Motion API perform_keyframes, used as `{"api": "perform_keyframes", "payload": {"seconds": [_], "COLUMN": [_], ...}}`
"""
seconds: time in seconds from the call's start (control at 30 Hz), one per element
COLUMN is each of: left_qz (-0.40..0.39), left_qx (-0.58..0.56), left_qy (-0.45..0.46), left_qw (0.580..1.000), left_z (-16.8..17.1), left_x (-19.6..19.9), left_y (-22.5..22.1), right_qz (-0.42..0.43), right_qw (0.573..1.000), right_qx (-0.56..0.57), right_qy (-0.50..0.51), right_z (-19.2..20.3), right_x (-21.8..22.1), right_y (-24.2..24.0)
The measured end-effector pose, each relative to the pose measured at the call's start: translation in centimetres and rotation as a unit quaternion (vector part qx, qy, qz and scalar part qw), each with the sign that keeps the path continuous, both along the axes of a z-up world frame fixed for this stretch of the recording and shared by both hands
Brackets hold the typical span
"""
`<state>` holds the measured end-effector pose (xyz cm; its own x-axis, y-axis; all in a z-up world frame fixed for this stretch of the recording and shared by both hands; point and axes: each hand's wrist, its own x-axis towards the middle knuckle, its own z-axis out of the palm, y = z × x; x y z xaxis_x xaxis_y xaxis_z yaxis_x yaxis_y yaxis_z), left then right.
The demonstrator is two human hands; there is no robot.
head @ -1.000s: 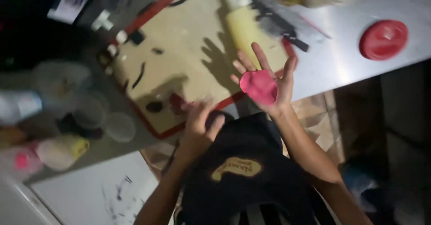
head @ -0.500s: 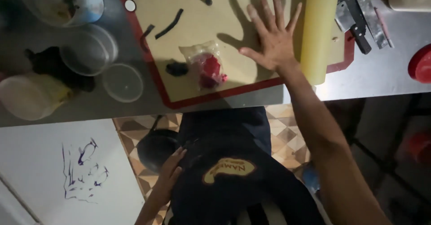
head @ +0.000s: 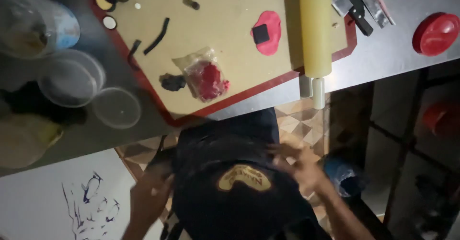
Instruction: The person presses a black tool into a ball of pink fondant, flattens the fondant by hand, and rolls it flat with a rolling pin. They cut and trim pieces of the pink material with a knife, arrange the cut pieces on the mat, and handle long black strips of material on the work table.
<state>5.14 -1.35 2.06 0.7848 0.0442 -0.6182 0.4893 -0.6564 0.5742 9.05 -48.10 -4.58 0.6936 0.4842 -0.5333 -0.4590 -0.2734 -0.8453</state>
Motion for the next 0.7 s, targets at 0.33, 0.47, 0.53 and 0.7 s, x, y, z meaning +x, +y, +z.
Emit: {"api": "perform_keyframes", "payload": {"seconds": [0.33, 0.47, 0.53, 0.7], "left_qz": [-0.356, -0.42, -0.427, -0.434], "left_qx": [0.076, 0.08, 0.105, 0.134], "left_qy": [-0.298, -0.254, -0.228, -0.171], "left_qw": [0.882, 0.868, 0.869, 0.874], "left_z": [-6.3, -11.2, -11.9, -13.1], "left_x": [28.8, 30.5, 31.1, 30.8], "left_y": [-15.4, -17.9, -18.7, -19.1], "right_qz": [-0.034, -0.045, -0.024, -0.045], "right_qw": [0.725, 0.761, 0.797, 0.832], "right_qx": [-0.437, -0.417, -0.417, -0.451], "right_qy": [-0.531, -0.495, -0.436, -0.319], "right_z": [-6.0, -9.2, -12.7, -20.1], "right_x": [27.4, 28.5, 26.2, 21.6], "right_y": [-7.9, -9.1, -12.4, -18.4]}}
